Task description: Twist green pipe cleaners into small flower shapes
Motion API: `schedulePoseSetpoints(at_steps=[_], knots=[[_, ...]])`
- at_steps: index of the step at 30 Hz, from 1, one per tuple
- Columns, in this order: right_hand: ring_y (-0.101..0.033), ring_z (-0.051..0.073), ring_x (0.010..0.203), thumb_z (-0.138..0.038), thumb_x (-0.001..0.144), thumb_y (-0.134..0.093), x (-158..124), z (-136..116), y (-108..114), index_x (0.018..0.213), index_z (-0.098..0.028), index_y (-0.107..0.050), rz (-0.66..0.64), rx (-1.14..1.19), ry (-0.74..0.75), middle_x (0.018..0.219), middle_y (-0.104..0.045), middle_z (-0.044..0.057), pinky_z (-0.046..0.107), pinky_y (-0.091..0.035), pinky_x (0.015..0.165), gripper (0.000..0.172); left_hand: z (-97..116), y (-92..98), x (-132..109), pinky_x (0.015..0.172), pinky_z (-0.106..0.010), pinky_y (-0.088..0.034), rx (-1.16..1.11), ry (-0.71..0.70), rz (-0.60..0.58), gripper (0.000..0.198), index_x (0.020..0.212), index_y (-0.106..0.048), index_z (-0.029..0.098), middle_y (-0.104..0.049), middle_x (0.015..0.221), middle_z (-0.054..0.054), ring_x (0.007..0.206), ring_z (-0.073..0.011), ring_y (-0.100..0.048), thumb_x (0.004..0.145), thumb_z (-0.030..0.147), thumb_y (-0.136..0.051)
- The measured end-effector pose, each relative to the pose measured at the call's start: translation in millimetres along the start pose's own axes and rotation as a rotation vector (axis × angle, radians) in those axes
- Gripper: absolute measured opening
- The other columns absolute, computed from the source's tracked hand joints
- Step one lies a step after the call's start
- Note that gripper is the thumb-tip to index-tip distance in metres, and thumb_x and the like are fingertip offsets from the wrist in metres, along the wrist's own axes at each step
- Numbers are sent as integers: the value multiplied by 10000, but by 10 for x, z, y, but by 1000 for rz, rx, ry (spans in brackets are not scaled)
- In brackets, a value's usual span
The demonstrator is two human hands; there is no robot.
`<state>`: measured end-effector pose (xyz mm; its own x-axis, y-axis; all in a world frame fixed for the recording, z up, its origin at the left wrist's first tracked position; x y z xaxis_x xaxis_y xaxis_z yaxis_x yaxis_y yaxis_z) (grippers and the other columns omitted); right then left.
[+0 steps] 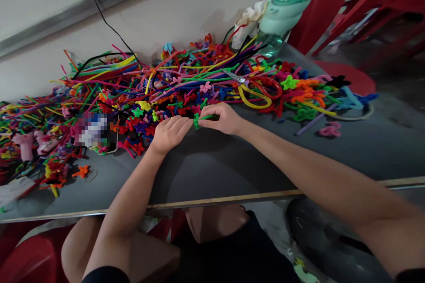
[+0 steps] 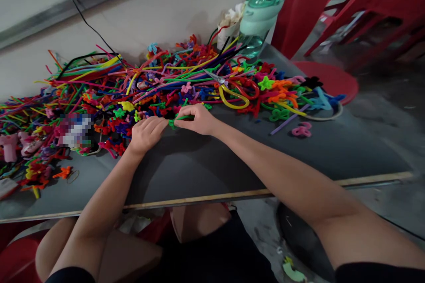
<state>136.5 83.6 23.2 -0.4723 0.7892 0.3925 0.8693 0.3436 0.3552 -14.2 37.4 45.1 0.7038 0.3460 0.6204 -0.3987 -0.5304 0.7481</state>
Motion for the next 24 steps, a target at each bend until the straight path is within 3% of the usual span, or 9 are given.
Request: schedulePoseSetpoints(at_steps=[5,9,11,15,20,22,24], knots=[[-561,128,652,-441,768,-679,-2,54,-107,715,-163,-698,-161,81,-63,716,-632,27,281,-432,644,284,57,109,16,679,-267,-452,-26,-153,-41,219,1053,-635,203,-732,956,-53,955,-167,-676,943,151,-452],[-564,129,654,-432,758,-690,-7,72,-115,709,-158,-688,-163,69,-81,702,-625,23,281,-439,649,278,112,93,48,643,-254,-426,-61,-205,-53,179,986,-626,194,-715,887,-40,888,-145,-663,927,136,-467],[-570,133,655,-438,764,-683,-12,38,-122,711,-161,-688,-141,51,-67,703,-630,26,284,-444,646,282,131,77,68,601,-255,-404,-58,-161,-19,150,904,-627,173,-689,791,-38,787,-145,-641,910,157,-477],[-576,142,652,-402,790,-662,-36,-122,-102,713,-178,-694,-3,-132,48,722,-653,41,284,-436,607,239,38,-29,77,603,-262,-397,-264,240,35,154,762,-614,156,-633,699,-39,678,-138,-568,850,201,-496],[-551,138,624,-317,833,-594,-69,-231,-65,767,-184,-709,203,-377,187,763,-667,60,283,-407,560,188,-150,-456,-141,499,-225,-330,-958,1004,141,208,649,-570,161,-474,539,31,492,-79,-414,814,284,-537],[-534,128,596,-326,828,-596,-55,-186,-47,752,-177,-703,241,-365,151,751,-661,58,273,-389,529,199,-152,-571,-180,483,-218,-309,-1170,1116,185,217,671,-582,162,-455,539,43,476,-68,-379,798,338,-582],[-509,115,558,-346,817,-608,-32,-108,-34,725,-172,-691,245,-285,69,718,-648,47,261,-363,491,213,-163,-579,-172,520,-216,-338,-1231,1102,205,234,695,-607,160,-498,580,36,518,-68,-413,775,377,-641]])
Point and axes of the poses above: each hand's wrist, its own x-axis towards the middle knuckle, its own y-axis out of the back of the hand, z = x × y, the point moved 6 cm from there along x, towards the middle knuckle
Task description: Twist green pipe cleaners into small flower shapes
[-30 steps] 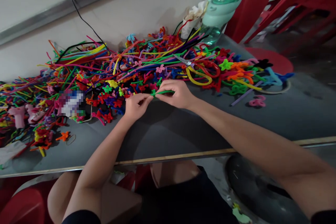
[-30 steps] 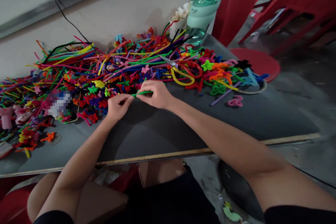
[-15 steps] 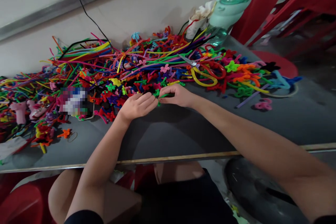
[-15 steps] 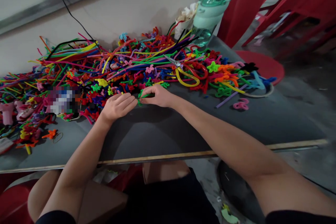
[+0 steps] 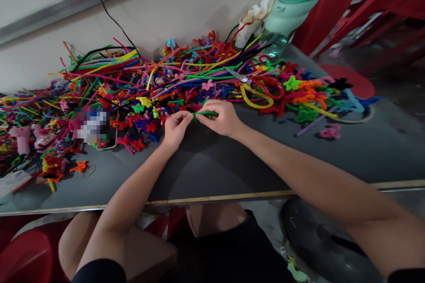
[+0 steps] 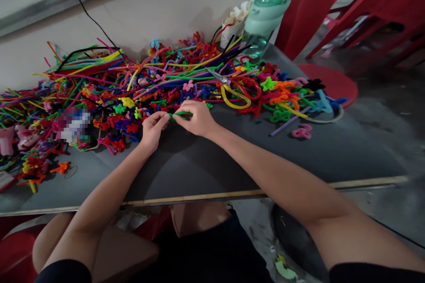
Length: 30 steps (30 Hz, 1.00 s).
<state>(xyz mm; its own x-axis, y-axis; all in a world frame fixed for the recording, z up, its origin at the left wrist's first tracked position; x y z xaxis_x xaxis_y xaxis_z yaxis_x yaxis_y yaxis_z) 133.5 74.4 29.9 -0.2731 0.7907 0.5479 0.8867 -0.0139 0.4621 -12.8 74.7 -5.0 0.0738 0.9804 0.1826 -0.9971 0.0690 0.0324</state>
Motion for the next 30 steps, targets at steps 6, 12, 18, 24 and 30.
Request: schedulePoseSetpoints(at_steps=[6,12,18,24,30], knots=[[-521,122,593,-367,787,-640,9,134,-38,689,-174,-675,-23,223,-145,677,-630,24,275,-392,551,219,84,71,-5,619,-244,-411,97,-90,-39,332,676,-651,155,-608,650,-3,625,-105,-524,774,471,-667],[-548,134,621,-382,788,-639,-6,151,-46,692,-175,-679,-29,218,-172,687,-637,27,289,-419,594,232,77,65,-4,617,-251,-427,205,-120,-51,311,678,-661,158,-640,668,-13,622,-114,-544,788,449,-654],[-607,160,672,-406,795,-636,-5,199,-57,721,-176,-709,5,154,-214,735,-684,48,307,-450,647,253,67,107,-6,630,-241,-454,211,-92,54,311,837,-694,159,-677,742,-30,639,-113,-566,826,454,-597],[-623,174,682,-448,790,-640,-35,258,-124,730,-170,-721,-54,143,-263,747,-700,60,322,-449,664,296,12,115,20,667,-261,-461,224,-44,29,259,816,-711,164,-692,762,-33,678,-123,-582,781,414,-654],[-588,138,648,-477,782,-636,-26,258,-201,756,-172,-721,-140,335,-284,733,-680,38,286,-440,625,318,-97,101,27,539,-218,-387,-22,134,17,346,744,-700,135,-612,603,2,537,-71,-478,697,478,-722]])
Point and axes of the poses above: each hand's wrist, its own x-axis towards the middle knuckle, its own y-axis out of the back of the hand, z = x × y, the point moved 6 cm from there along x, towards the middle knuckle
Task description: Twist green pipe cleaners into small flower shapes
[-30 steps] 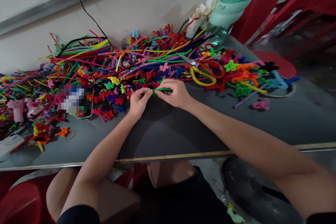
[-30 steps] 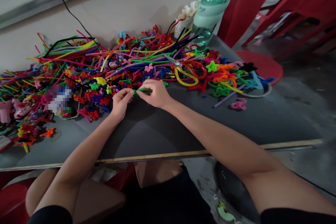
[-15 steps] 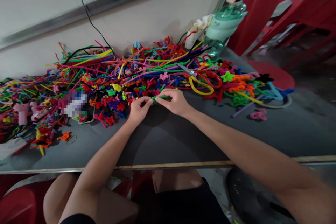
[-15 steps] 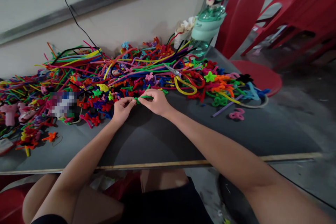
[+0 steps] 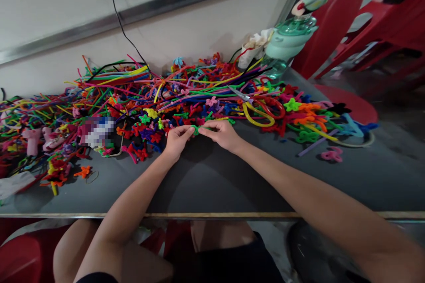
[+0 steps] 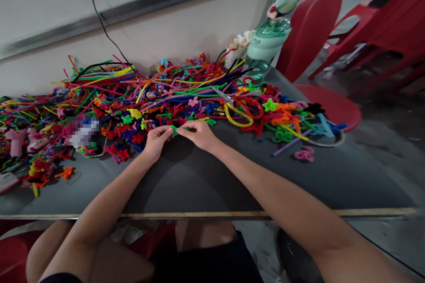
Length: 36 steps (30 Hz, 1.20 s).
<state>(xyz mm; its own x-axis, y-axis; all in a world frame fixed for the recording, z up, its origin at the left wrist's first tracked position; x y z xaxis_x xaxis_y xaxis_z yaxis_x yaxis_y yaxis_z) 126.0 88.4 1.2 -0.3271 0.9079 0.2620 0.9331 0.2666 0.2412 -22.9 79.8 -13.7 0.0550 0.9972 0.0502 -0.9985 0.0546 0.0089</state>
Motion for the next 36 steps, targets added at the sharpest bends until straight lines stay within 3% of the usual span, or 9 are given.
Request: schedulePoseSetpoints(at_steps=[4,9,11,15,19,26,32,36], knots=[[-511,111,575,-510,769,-638,24,54,-8,757,-160,-697,-22,25,-48,654,-611,8,268,-378,563,355,-31,2,11,528,-202,-362,-62,43,24,374,752,-692,130,-588,581,16,531,-59,-467,654,485,-752],[-328,79,439,-580,805,-567,20,180,-37,653,-173,-599,-58,96,-147,451,-370,-68,259,-255,473,436,-61,15,33,511,-193,-362,-71,45,54,386,758,-674,134,-573,587,19,533,-64,-474,659,500,-743],[-308,81,432,-597,812,-549,13,192,-40,637,-180,-576,-65,93,-151,441,-337,-74,261,-242,469,453,-68,19,36,512,-193,-381,-42,28,57,374,776,-669,138,-571,594,15,540,-72,-486,695,499,-721],[-469,118,565,-569,815,-567,-8,76,-4,628,-179,-584,-9,-51,-25,579,-521,-10,277,-354,569,433,-58,-27,16,511,-213,-437,121,-30,-12,403,854,-667,146,-594,660,-13,556,-98,-523,845,532,-552],[-576,162,701,-498,858,-539,-43,-29,-1,711,-180,-658,29,-204,60,740,-653,43,293,-405,640,370,-18,-59,-26,528,-207,-475,250,-88,-25,388,988,-663,159,-608,732,-20,595,-102,-559,901,492,-483],[-613,178,708,-437,894,-504,-41,-3,-20,752,-175,-690,71,-331,87,761,-685,57,288,-414,601,351,-12,-19,-4,527,-202,-499,269,-108,13,208,896,-695,173,-652,714,-8,606,-104,-593,815,353,-628],[-650,210,720,-254,937,-413,-98,-131,43,1103,-196,-657,-61,-864,100,951,-733,94,290,-327,534,301,-53,79,-2,517,-213,-495,247,-25,112,215,808,-710,167,-683,681,-27,623,-131,-641,799,372,-646],[-654,203,712,-225,934,-413,-117,-280,247,1071,-207,-649,11,-1026,225,941,-739,74,292,-292,510,273,-54,-42,-55,493,-182,-460,101,2,23,238,829,-700,150,-668,645,-22,597,-112,-640,800,379,-644]])
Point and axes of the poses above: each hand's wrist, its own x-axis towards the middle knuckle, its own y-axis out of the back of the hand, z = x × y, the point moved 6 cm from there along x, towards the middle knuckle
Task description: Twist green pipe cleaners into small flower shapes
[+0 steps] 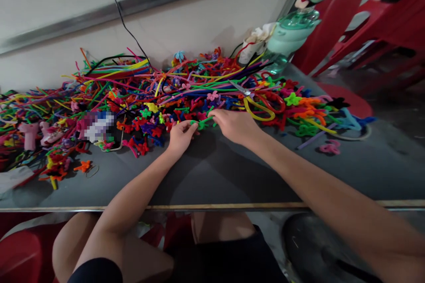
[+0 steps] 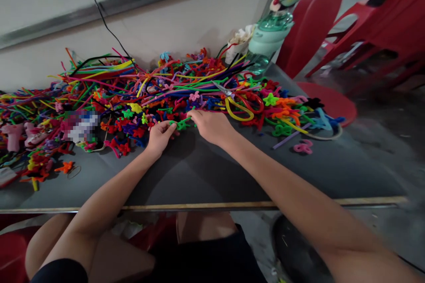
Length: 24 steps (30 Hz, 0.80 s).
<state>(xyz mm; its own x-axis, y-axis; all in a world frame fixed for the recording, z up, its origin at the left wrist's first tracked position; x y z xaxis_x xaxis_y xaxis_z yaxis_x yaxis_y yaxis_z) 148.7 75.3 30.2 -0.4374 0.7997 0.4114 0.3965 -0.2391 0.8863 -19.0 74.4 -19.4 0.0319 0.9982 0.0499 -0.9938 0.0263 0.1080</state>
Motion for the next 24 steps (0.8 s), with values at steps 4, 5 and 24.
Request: schedulePoseSetpoints(at_steps=[4,5,24], knots=[[-654,187,707,-353,952,-444,-29,78,86,944,-218,-654,183,83,0,840,-736,57,285,-356,564,250,20,-168,-63,486,-190,-452,-5,-14,-200,271,820,-732,154,-691,654,-29,559,-108,-627,721,406,-726],[-652,181,694,-387,949,-454,-47,89,71,922,-218,-646,220,140,-34,813,-729,53,279,-367,572,258,25,-200,-81,501,-202,-465,20,-27,-245,265,800,-741,157,-693,643,-31,557,-113,-626,703,404,-743],[-592,150,637,-350,894,-508,-138,-184,-211,874,-181,-638,119,765,-54,716,-654,25,260,-452,599,214,299,-155,-185,330,-172,-322,-134,9,-187,404,900,-639,148,-656,615,28,336,-23,-425,638,408,-804]])
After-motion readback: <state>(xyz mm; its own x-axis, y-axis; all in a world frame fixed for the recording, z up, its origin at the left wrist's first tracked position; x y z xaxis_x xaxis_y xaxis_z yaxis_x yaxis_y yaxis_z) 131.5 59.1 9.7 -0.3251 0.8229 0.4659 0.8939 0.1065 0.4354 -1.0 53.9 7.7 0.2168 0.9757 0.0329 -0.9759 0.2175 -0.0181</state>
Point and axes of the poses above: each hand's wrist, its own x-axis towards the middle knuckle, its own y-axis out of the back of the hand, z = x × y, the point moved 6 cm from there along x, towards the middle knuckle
